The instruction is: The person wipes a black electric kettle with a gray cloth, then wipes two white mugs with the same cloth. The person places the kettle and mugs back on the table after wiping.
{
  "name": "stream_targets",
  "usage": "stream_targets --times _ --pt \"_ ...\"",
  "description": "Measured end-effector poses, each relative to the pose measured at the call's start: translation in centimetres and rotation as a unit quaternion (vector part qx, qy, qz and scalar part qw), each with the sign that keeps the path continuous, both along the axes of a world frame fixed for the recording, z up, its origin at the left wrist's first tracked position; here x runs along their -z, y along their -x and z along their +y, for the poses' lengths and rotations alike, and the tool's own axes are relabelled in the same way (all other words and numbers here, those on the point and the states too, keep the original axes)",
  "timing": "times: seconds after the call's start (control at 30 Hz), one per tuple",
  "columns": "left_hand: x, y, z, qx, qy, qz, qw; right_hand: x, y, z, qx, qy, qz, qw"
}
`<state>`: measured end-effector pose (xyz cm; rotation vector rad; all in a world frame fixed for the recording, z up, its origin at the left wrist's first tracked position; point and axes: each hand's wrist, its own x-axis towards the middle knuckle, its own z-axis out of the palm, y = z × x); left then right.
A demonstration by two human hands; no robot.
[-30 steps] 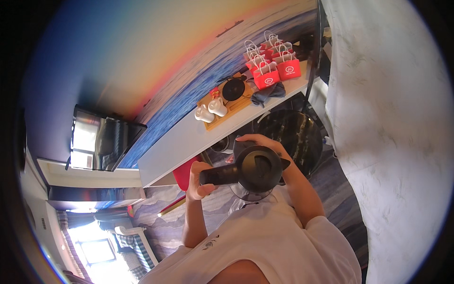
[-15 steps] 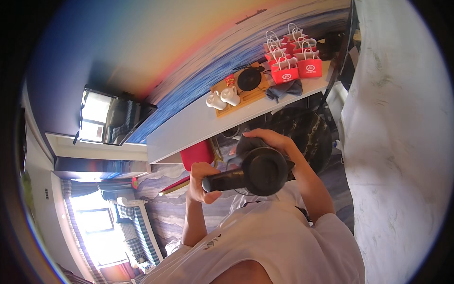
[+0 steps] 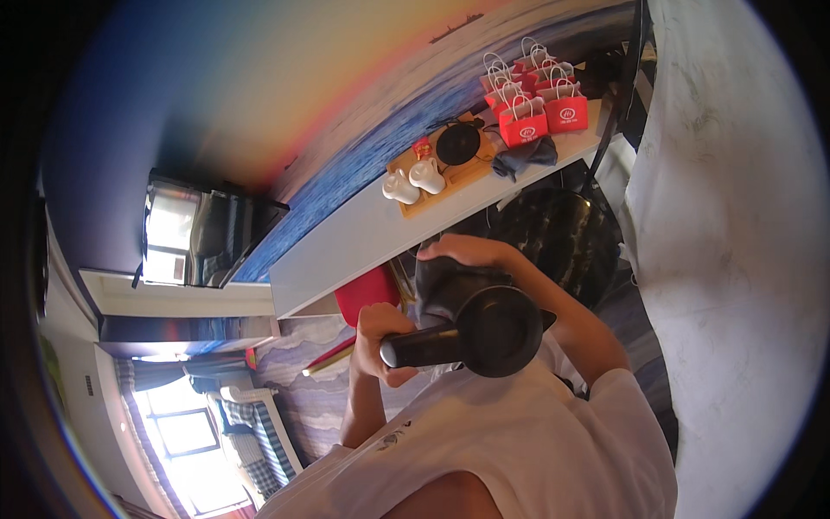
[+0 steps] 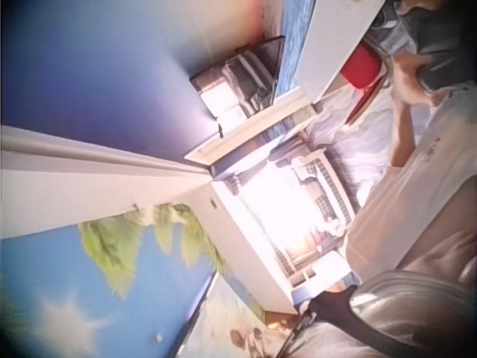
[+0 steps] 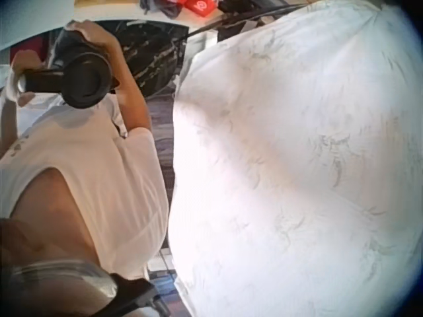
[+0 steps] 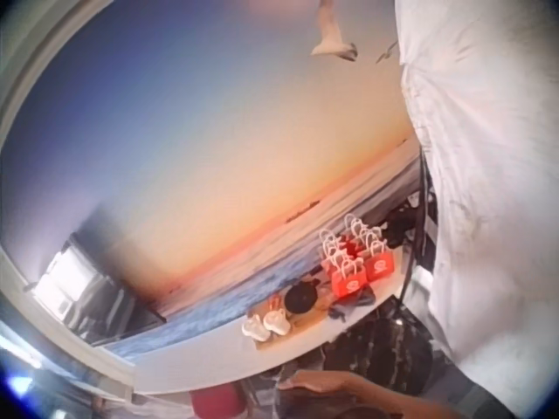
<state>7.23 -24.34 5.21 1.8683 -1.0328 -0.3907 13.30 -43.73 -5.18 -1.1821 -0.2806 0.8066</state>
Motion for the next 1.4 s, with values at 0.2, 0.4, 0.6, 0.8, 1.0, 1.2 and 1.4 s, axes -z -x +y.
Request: stream_targets --times 0.2,0.4,0.6,0.8,1.0,1.2,1.4 --pt "3.0 -0.5 7.0 -0.057 0.089 -0.010 0.994 -2.8 1.4 3.5 -0.018 -0.015 -0.036 0.999" --pt "5.8 -0.5 13.9 -0.081 0.035 0.063 0.994 1.3 3.5 8.5 0.086 -0.065 0.062 0.992" --pt "12.4 1.8 21.8 -0.115 0.145 0.152 0.971 3.1 7.6 14.1 0.085 0.162 -0.334 0.925" --pt "16.3 2.3 28.6 -0.053 0.199 0.188 0.960 -6.3 8.7 17.0 0.024 -0.050 -0.019 0.998" --pt "10.0 4.5 27.3 -0.210 0.379 0.192 0.881 -3.5 9.9 21.0 0.229 0.098 -0.084 0.965" --pt "8.0 4.5 30.6 -0.235 0.390 0.248 0.855 -7.8 11.0 23.7 0.306 -0.079 0.110 0.942" --pt "7.5 5.6 29.9 -0.238 0.426 0.191 0.852 -10.6 10.1 28.0 0.390 -0.069 -0.130 0.909"
